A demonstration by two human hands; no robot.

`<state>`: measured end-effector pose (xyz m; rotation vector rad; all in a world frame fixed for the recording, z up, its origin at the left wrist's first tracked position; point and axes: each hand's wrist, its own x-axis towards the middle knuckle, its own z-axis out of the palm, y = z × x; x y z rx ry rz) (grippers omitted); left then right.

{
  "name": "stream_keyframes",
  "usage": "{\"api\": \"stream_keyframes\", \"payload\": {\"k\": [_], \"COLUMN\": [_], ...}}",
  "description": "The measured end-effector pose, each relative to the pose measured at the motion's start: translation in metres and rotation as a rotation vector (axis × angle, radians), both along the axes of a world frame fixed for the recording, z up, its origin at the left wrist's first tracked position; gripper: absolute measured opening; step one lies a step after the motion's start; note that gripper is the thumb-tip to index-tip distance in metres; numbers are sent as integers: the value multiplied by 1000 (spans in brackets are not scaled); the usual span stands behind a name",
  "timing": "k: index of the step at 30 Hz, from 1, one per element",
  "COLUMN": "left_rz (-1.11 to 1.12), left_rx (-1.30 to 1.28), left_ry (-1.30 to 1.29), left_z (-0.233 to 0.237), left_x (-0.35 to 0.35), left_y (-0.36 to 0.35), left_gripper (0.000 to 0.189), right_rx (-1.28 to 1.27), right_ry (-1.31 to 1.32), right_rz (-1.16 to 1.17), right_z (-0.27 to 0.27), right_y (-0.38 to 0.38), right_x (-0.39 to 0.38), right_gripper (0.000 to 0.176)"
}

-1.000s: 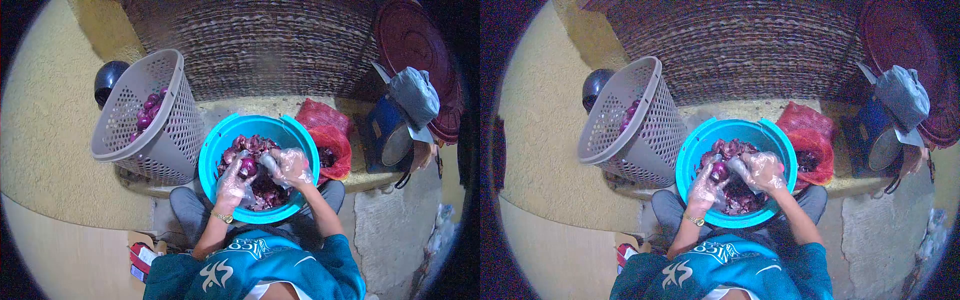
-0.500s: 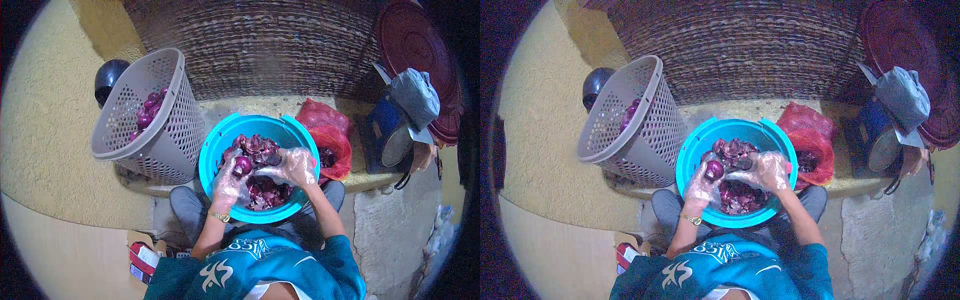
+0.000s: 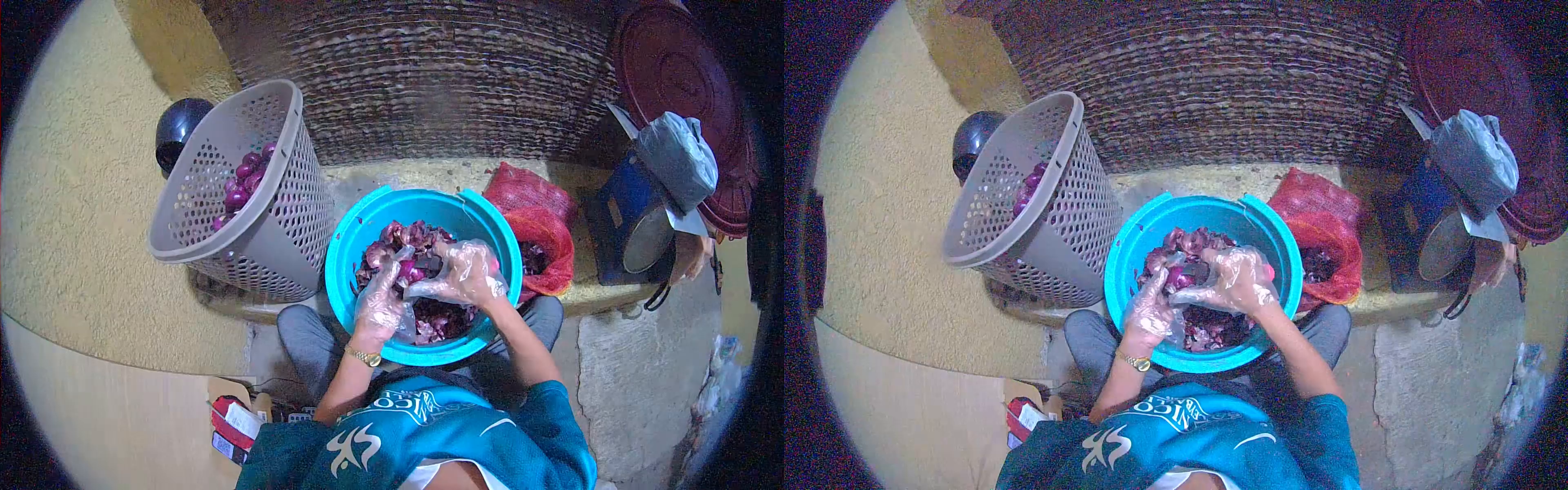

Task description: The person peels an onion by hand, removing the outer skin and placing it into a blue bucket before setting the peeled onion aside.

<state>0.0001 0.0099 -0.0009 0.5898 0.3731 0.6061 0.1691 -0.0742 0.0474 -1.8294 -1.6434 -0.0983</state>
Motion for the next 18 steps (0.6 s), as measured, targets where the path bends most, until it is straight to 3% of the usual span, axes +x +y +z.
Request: {"api": "stream_keyframes", "payload": {"k": [10,12,18], "left_rz": [-27,-21,17], "left_rx": [47,217,179], "left_ry": [47,29,5], "left_z": [0,-6,-8], "left_x": [-1,1,1], "left_y": [1,4,5], "left_gripper": [43,43,40], "right_rx": [-71,-100,-176], "right_ry": [-20,-36,-101], "right_rz": [-4,-7,-23], "right_z": [4,3,4], "right_y": [-1,0,-2], "right_x": [-3,-3,-6], "right_gripper": [62,60,63]}}
